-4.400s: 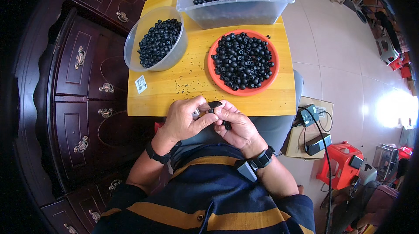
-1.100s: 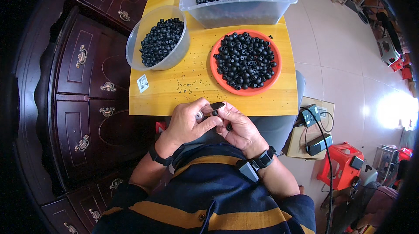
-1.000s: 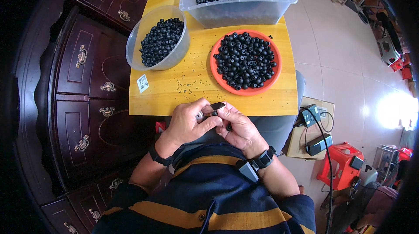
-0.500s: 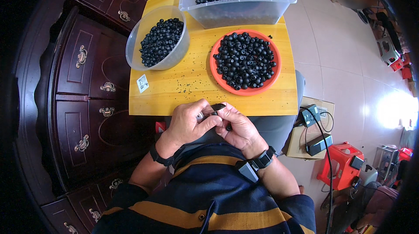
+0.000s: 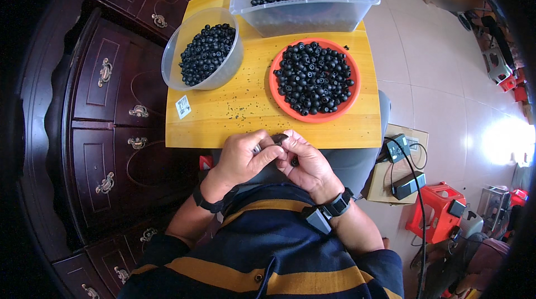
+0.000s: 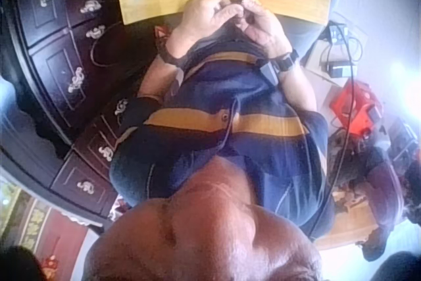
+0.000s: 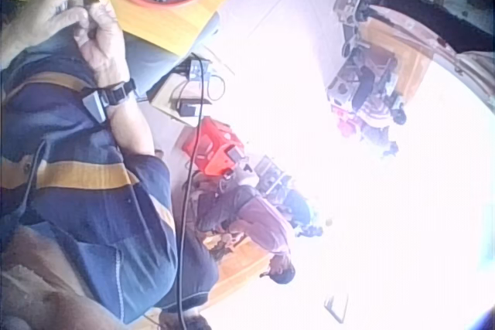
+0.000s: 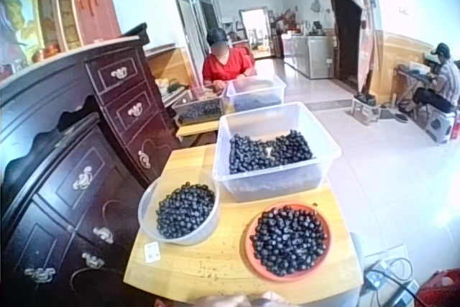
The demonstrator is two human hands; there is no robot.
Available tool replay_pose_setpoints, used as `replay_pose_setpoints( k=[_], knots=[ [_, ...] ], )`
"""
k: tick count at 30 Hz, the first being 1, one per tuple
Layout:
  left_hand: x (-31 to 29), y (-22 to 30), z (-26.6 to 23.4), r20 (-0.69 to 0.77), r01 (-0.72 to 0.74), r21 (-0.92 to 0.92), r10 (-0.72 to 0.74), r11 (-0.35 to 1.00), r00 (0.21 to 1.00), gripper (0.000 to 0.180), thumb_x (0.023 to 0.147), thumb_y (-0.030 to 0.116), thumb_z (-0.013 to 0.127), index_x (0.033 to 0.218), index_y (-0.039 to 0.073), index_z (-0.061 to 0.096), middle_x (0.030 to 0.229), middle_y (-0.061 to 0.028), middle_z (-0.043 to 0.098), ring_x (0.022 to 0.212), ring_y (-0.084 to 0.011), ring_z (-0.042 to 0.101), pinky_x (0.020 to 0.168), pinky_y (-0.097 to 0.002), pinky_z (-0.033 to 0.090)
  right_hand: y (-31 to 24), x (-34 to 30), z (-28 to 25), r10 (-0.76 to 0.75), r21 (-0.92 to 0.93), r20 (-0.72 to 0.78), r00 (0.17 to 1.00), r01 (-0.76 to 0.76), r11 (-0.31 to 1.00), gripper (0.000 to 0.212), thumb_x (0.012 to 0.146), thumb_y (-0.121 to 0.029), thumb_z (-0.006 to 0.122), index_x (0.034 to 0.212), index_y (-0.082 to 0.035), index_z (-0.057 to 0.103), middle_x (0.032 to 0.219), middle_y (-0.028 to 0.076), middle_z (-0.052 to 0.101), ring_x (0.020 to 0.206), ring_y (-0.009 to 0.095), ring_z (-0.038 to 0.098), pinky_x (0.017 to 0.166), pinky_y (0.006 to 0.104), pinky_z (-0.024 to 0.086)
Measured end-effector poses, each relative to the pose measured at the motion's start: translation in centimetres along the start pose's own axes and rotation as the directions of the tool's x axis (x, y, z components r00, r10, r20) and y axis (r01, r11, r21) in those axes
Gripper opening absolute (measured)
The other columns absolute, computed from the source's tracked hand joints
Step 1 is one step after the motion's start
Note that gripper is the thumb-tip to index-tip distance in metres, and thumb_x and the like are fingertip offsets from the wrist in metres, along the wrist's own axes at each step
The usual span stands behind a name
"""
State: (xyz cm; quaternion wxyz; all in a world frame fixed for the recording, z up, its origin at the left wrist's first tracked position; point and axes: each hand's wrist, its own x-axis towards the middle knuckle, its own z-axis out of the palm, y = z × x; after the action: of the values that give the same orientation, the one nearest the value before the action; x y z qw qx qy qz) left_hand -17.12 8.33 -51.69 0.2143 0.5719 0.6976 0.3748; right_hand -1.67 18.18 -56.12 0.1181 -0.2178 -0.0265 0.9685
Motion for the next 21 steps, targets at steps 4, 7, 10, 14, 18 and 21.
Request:
replay_pose_setpoints(
  k=[4, 7, 10, 14, 18, 21],
  knots=[
    [0.4, 1.1, -0.7, -0.030, 0.027, -0.130, -0.031, 0.991, 0.999, 0.022, 0.089, 0.019, 0.077, 0.093, 0.002, 0.064, 0.070, -0.0086, 0.068, 0.061, -0.0181, 0.069, 0.055, -0.0306, 0.050, -0.1, 0.1, 0.9, 0.012, -0.014, -0.023, 1.000, -0.012, 1.000, 0.008, 0.097, -0.018, 0.067, 0.099, -0.011, 0.064, 0.086, -0.002, 0.063, 0.076, 0.010, 0.062, 0.063, 0.0250, 0.050],
    [0.3, 1.3, -0.8, -0.028, 0.017, -0.179, -0.023, 0.984, 0.999, 0.021, 0.088, 0.012, 0.075, 0.102, 0.001, 0.064, 0.072, -0.0079, 0.069, 0.065, -0.0141, 0.070, 0.057, -0.0284, 0.051, 0.1, 0.3, 0.6, 0.035, -0.036, -0.044, 0.998, -0.036, 0.999, 0.008, 0.097, -0.020, 0.067, 0.097, -0.012, 0.064, 0.087, -0.002, 0.064, 0.076, 0.009, 0.062, 0.064, 0.0245, 0.051],
    [0.4, 1.0, -0.7, -0.020, -0.014, -0.187, 0.010, 0.982, 1.000, 0.020, 0.088, 0.008, 0.074, 0.103, 0.000, 0.064, 0.072, -0.0068, 0.068, 0.066, -0.0121, 0.068, 0.058, -0.0276, 0.051, 0.1, 0.4, -0.1, 0.024, -0.063, 0.046, 0.999, -0.021, 0.998, 0.008, 0.098, -0.019, 0.067, 0.100, -0.012, 0.065, 0.088, -0.002, 0.064, 0.077, 0.009, 0.062, 0.065, 0.0243, 0.051],
    [1.3, 0.9, -2.4, -0.115, -0.082, -0.070, 0.074, 0.994, 0.991, 0.018, 0.087, 0.007, 0.074, 0.101, 0.000, 0.065, 0.068, -0.0027, 0.064, 0.061, -0.0085, 0.062, 0.057, -0.0262, 0.049, -0.3, 0.6, 0.2, 0.087, -0.044, 0.085, 0.993, -0.083, 0.996, 0.014, 0.101, -0.025, 0.062, 0.104, -0.011, 0.063, 0.100, 0.003, 0.070, 0.084, 0.012, 0.065, 0.070, 0.0258, 0.054],
    [3.3, -0.1, -6.1, -0.538, -0.067, -0.228, -0.068, 0.971, 0.840, 0.033, 0.094, 0.010, 0.071, 0.124, 0.003, 0.059, 0.069, 0.0077, 0.052, 0.056, 0.0007, 0.045, 0.052, -0.0191, 0.038, -0.6, 0.7, -0.2, 0.118, 0.037, 0.146, 0.982, -0.125, 0.991, 0.028, 0.104, -0.034, 0.055, 0.112, -0.008, 0.060, 0.118, 0.011, 0.070, 0.100, 0.020, 0.067, 0.084, 0.0314, 0.056],
    [3.6, 0.7, -7.2, -0.617, -0.098, -0.382, -0.175, 0.919, 0.767, 0.033, 0.091, 0.010, 0.074, 0.121, 0.003, 0.061, 0.070, 0.0074, 0.050, 0.063, 0.0001, 0.048, 0.056, -0.0184, 0.040, -0.7, 0.4, 0.6, 0.108, 0.050, 0.126, 0.986, -0.115, 0.992, 0.034, 0.105, -0.038, 0.051, 0.118, -0.007, 0.059, 0.125, 0.014, 0.067, 0.109, 0.023, 0.065, 0.093, 0.0362, 0.053]
  ],
)
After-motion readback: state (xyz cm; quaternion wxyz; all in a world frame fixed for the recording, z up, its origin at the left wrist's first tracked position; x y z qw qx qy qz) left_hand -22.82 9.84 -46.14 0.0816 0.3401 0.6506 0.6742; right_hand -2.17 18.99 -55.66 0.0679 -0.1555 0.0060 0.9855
